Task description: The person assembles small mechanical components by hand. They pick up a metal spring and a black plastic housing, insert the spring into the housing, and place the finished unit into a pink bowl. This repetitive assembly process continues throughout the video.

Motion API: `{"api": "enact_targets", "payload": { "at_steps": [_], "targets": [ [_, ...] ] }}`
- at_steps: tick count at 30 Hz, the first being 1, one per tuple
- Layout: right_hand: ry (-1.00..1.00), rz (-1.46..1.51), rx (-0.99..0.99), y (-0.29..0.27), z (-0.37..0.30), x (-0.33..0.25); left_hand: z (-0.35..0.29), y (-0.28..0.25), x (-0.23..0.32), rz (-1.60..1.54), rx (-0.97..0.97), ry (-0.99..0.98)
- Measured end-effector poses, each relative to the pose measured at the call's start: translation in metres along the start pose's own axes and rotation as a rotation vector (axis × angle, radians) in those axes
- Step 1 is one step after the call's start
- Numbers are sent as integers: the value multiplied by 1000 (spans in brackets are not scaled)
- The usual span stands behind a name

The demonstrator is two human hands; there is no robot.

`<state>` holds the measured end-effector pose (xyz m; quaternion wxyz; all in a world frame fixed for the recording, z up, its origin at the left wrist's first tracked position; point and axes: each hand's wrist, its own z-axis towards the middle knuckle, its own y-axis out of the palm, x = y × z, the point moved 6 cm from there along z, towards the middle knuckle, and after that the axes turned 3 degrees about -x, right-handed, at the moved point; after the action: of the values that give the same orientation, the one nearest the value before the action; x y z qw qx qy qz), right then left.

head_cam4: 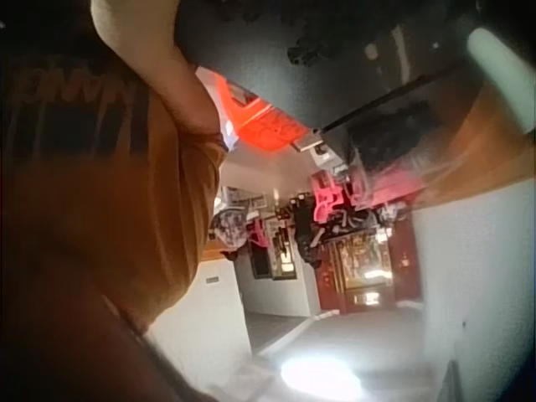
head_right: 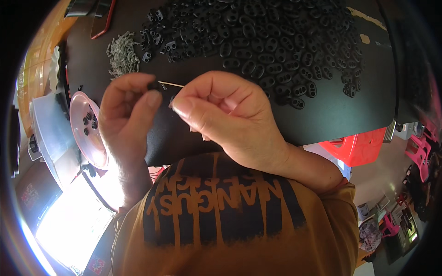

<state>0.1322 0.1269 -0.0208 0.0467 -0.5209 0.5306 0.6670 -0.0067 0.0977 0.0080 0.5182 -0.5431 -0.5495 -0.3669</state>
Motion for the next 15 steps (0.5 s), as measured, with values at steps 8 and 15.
{"api": "enact_targets", "payload": {
  "at_steps": [8, 15],
  "targets": [
    [-74, -101, 65, 10, -2, 1, -23, 12, -19, -532, -135, -52],
    [-83, -168, 58, 18, -3, 6, -26, 4, -21, -516, -85, -44]
  ]
}}
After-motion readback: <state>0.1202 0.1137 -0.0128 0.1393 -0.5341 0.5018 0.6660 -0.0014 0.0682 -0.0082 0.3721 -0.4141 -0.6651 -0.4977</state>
